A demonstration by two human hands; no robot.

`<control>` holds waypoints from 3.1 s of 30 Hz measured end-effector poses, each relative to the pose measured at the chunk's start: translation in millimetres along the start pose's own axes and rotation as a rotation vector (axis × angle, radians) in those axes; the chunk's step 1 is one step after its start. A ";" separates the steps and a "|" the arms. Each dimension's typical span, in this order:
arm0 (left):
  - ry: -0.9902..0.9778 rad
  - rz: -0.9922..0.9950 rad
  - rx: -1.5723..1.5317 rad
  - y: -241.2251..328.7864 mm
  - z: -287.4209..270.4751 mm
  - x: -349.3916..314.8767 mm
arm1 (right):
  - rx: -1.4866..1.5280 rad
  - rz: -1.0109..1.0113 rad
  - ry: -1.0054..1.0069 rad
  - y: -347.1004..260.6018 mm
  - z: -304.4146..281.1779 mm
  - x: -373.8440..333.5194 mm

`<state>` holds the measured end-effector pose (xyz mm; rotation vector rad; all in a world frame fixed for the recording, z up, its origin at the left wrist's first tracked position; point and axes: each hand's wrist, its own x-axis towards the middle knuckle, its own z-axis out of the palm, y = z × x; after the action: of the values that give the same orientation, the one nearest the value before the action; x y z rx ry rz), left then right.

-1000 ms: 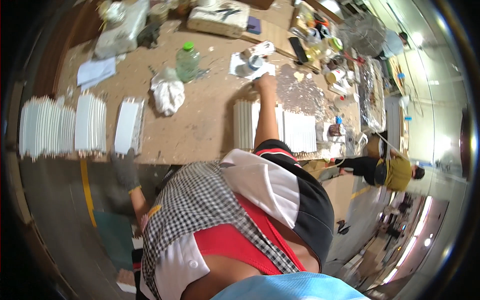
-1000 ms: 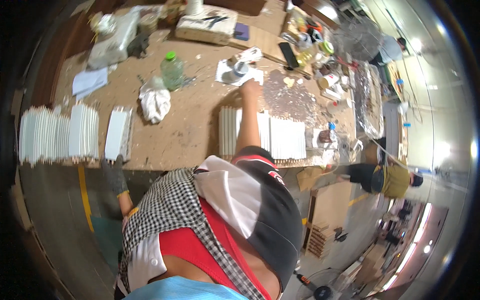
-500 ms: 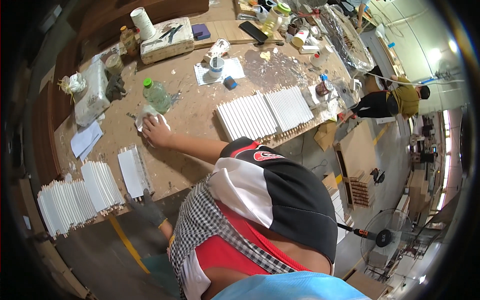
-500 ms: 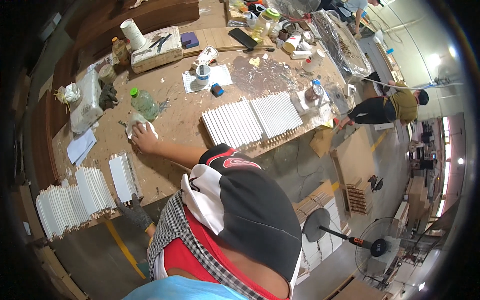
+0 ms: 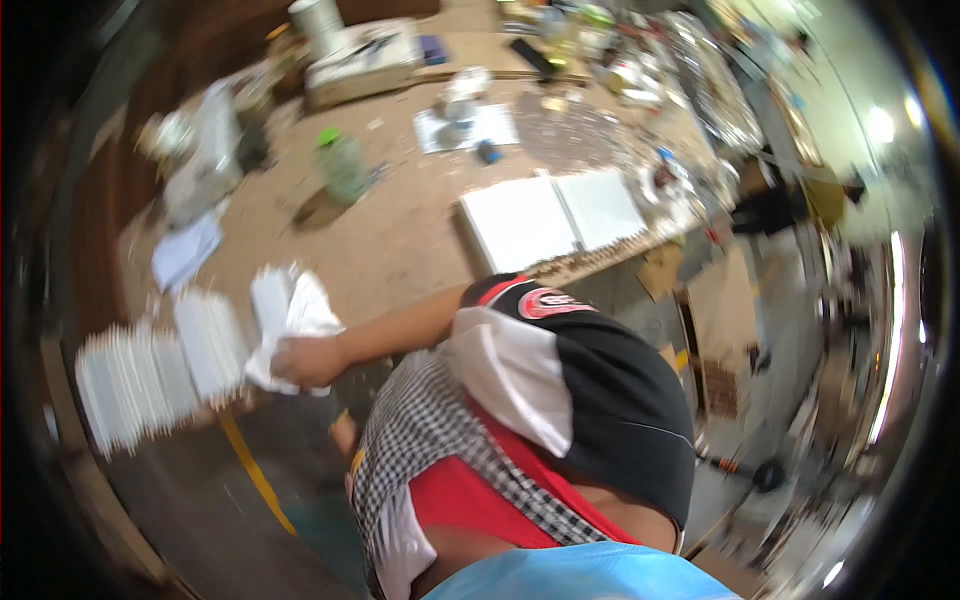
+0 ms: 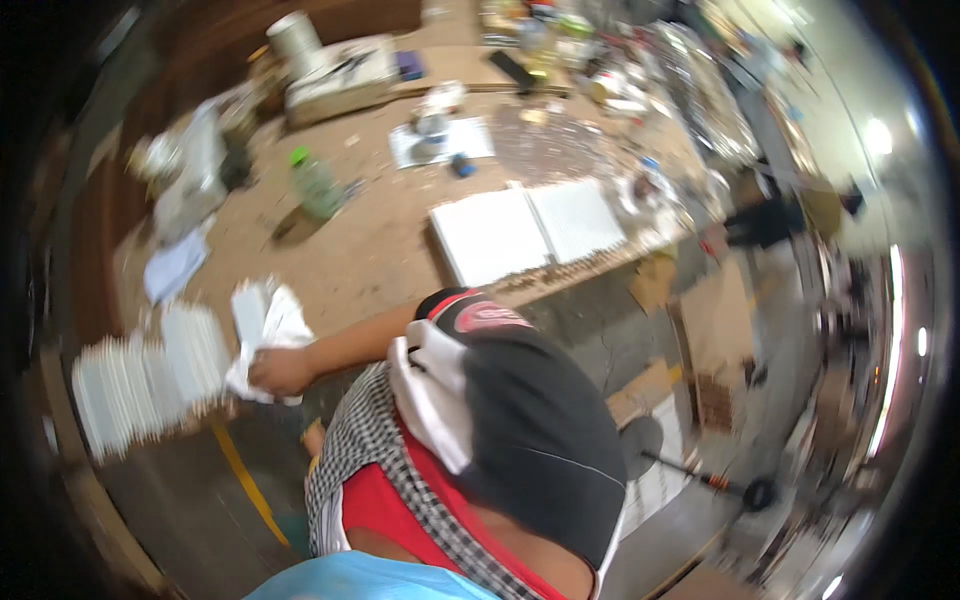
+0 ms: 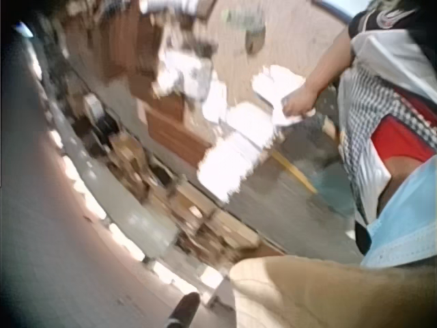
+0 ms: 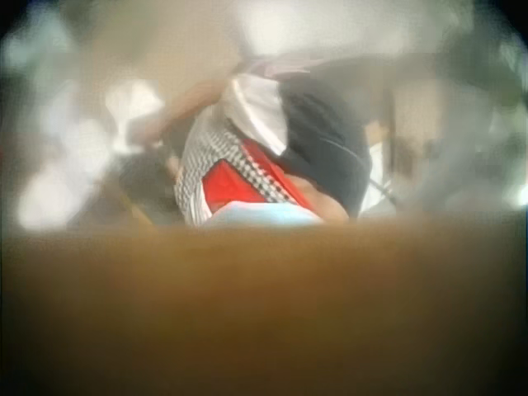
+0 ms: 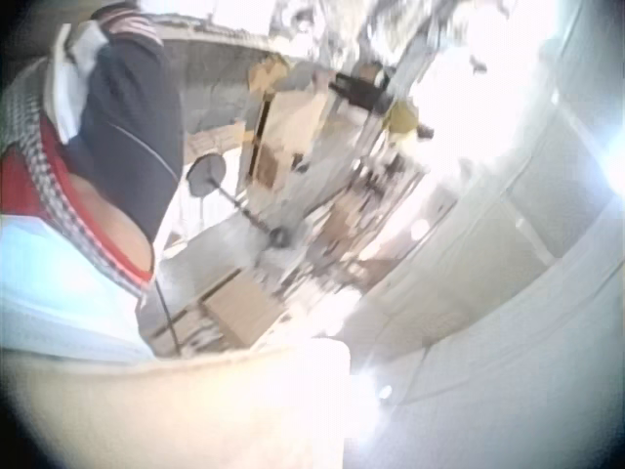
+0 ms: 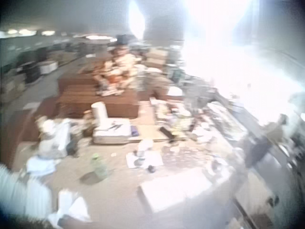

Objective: The person wipes white rectangular slats with a cloth and liquid, handling the slats individually and returning them to the table.

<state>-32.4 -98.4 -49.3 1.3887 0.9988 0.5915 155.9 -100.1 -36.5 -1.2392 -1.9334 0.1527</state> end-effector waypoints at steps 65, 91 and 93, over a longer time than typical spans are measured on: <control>-0.062 -0.452 -0.750 24.4 21.3 13.9 | 0.023 0.283 0.040 38.4 -45.6 10.6; 0.069 0.134 0.605 179.4 -91.2 58.8 | 0.313 0.949 0.736 22.0 -219.9 -78.6; 0.233 0.520 1.095 189.9 -86.7 103.4 | 0.329 1.053 0.641 4.3 -186.4 -90.0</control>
<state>-15.8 60.4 120.3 2.6462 1.2123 0.6061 303.2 -227.6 33.5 -1.6840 -0.5634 0.5087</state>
